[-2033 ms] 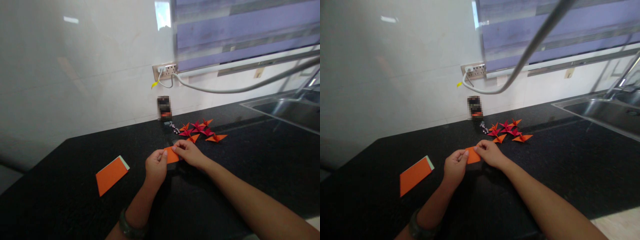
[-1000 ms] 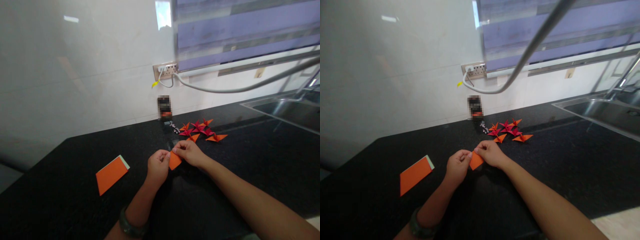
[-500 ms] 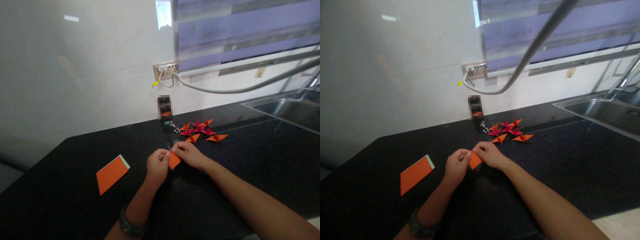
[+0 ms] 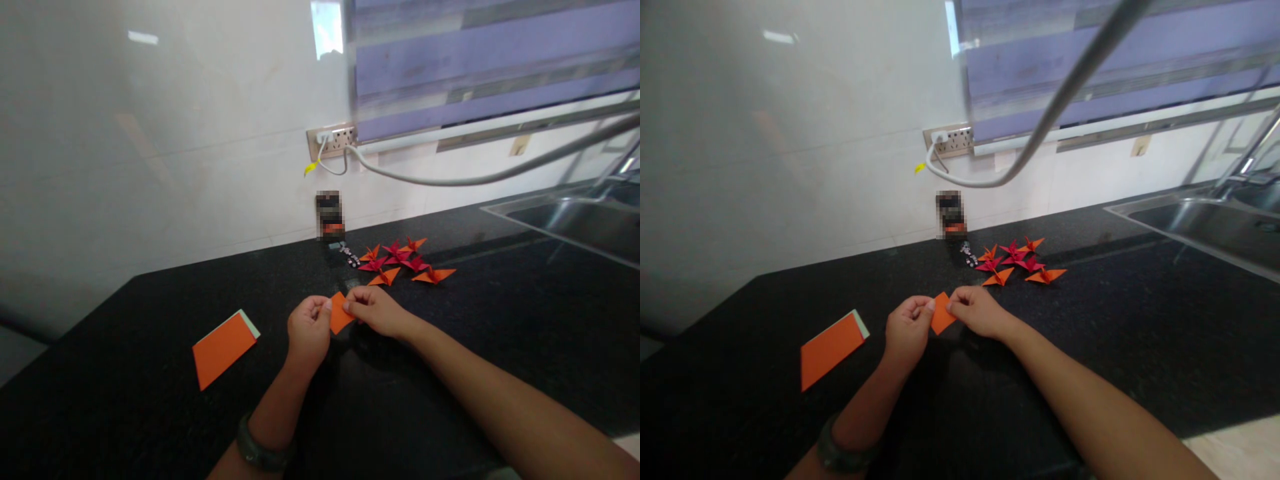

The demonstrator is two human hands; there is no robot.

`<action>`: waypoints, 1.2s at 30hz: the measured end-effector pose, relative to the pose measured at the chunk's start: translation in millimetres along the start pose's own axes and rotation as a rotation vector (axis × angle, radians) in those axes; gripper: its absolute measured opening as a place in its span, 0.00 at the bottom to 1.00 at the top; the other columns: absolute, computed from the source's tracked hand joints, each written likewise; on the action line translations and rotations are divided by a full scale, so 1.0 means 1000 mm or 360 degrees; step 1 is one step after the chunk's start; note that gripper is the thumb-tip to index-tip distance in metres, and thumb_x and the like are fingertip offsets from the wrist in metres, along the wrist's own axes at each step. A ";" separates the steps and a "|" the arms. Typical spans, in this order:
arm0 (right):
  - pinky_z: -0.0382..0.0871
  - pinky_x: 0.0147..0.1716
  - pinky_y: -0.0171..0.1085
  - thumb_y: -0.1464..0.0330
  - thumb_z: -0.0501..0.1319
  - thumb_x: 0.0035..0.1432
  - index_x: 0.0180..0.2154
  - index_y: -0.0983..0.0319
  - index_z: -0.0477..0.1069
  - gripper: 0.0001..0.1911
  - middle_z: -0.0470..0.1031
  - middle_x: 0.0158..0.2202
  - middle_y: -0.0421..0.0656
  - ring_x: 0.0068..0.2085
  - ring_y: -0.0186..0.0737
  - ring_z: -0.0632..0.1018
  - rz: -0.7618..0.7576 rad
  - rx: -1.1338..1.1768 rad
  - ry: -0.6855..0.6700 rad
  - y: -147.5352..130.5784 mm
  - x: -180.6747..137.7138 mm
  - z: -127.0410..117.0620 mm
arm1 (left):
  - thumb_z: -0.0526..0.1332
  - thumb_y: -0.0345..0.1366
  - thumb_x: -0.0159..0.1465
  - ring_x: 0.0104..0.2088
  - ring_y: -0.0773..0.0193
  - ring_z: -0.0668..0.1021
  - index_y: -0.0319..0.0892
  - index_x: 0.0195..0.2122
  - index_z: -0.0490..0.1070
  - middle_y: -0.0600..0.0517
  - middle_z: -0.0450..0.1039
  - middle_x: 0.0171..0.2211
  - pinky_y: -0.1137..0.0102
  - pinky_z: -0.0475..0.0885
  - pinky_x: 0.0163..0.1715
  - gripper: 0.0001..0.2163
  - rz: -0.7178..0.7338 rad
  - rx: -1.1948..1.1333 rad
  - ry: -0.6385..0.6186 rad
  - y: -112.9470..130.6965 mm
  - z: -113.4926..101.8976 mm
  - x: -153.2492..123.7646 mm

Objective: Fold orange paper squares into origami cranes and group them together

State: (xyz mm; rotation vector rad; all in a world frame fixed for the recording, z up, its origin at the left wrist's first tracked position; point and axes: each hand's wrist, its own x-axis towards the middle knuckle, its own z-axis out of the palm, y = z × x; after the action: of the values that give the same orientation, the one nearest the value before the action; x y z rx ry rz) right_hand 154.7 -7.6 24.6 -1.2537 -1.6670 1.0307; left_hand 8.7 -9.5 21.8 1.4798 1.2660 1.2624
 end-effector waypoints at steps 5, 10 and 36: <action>0.54 0.20 0.28 0.68 0.56 0.48 0.20 0.64 0.64 0.08 0.60 0.17 0.35 0.21 0.28 0.61 -0.0040 0.0025 -0.0031 0.004 0.001 -0.002 | 0.58 0.38 0.52 0.16 0.72 0.67 0.38 0.26 0.68 0.56 0.67 0.16 0.77 0.59 0.16 0.07 -0.0020 -0.0077 -0.0001 -0.002 -0.002 0.002; 0.60 0.24 0.29 0.73 0.54 0.47 0.22 0.65 0.67 0.06 0.67 0.20 0.38 0.24 0.29 0.67 -0.0033 -0.0003 -0.0129 0.009 0.002 -0.006 | 0.59 0.38 0.52 0.17 0.72 0.67 0.38 0.27 0.68 0.56 0.66 0.17 0.78 0.59 0.17 0.08 -0.0070 -0.0197 0.0224 -0.008 -0.008 0.011; 0.57 0.19 0.29 0.61 0.53 0.54 0.23 0.63 0.61 0.13 0.60 0.18 0.35 0.20 0.29 0.63 -0.0023 0.0120 0.0093 0.007 0.004 -0.005 | 0.61 0.41 0.51 0.21 0.70 0.71 0.37 0.28 0.70 0.53 0.71 0.21 0.76 0.65 0.21 0.11 -0.0171 -0.0381 -0.0127 -0.002 0.002 0.003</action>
State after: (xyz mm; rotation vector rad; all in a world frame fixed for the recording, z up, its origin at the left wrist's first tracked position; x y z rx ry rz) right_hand 160.2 -1.4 20.5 -1.2098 -1.5763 1.0293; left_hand 10.5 -6.5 20.2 1.2623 1.0859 1.2252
